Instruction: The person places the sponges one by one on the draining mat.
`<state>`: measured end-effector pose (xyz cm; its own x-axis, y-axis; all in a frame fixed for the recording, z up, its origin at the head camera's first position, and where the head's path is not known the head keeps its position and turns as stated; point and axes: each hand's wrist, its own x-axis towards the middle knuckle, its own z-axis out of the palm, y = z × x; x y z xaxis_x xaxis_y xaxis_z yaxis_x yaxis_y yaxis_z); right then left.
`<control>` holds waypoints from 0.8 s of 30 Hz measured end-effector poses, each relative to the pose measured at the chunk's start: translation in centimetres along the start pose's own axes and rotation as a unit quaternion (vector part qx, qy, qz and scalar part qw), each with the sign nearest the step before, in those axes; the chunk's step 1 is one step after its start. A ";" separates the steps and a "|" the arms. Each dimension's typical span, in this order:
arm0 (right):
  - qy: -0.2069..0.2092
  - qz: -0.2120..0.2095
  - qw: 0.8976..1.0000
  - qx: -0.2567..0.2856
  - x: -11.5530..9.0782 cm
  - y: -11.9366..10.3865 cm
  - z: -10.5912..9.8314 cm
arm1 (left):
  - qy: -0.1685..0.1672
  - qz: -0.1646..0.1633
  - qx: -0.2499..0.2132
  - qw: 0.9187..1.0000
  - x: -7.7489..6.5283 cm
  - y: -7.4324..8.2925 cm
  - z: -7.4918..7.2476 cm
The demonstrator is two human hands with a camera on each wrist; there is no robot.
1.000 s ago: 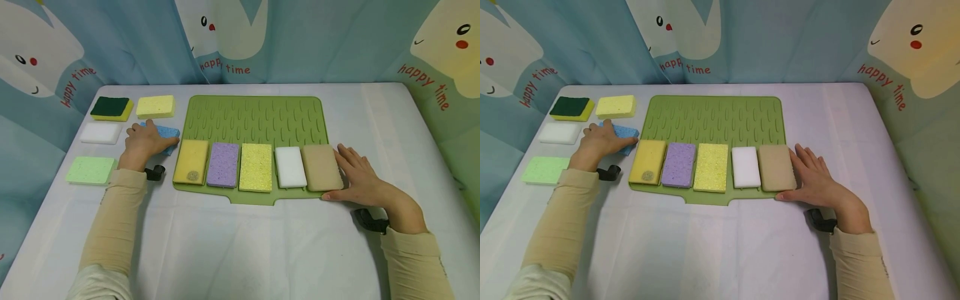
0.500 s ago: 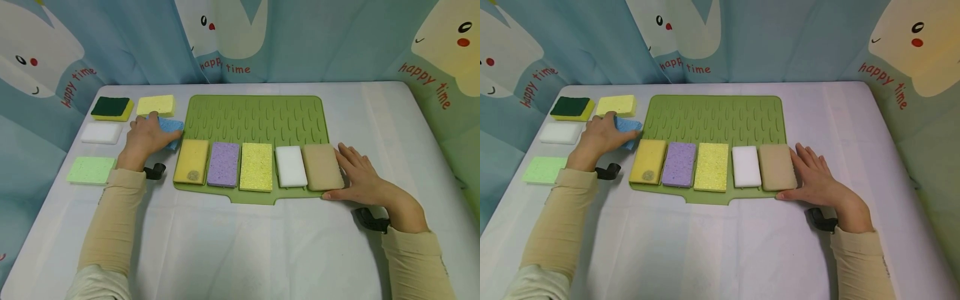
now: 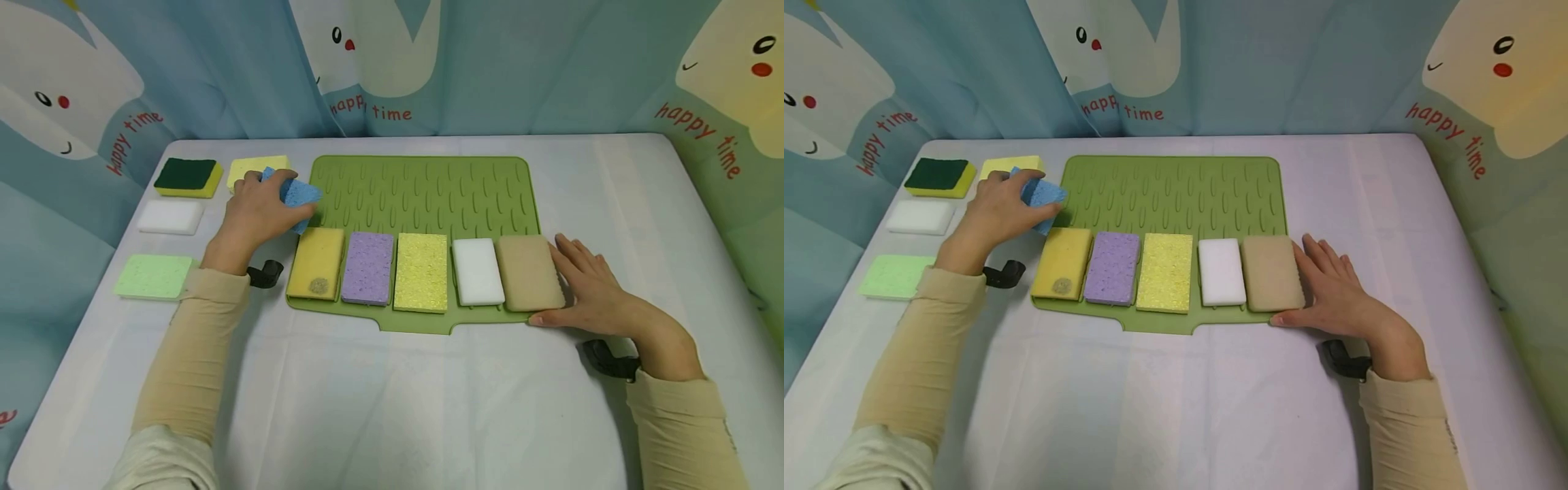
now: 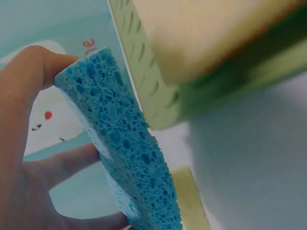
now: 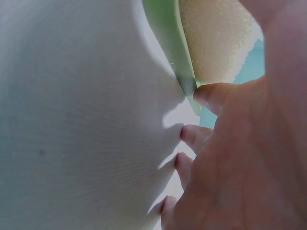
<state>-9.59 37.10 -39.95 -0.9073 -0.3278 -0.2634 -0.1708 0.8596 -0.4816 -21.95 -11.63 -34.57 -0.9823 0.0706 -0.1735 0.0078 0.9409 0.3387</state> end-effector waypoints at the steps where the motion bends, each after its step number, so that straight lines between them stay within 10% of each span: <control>1: 0.000 0.001 1.000 0.000 0.0 0.0 0.0 | 0.003 0.006 0.000 1.000 0.0 0.2 0.0; 24: -0.005 0.004 1.000 0.001 0.0 0.1 -0.1 | 0.027 0.084 -0.030 0.996 0.9 4.2 0.0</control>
<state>-9.63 37.20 -39.93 -0.9046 -0.3249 -0.2760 -0.1624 0.8612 -0.4816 -22.81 -7.57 -33.32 -0.9768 0.2055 -0.0595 0.1633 0.8959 0.4130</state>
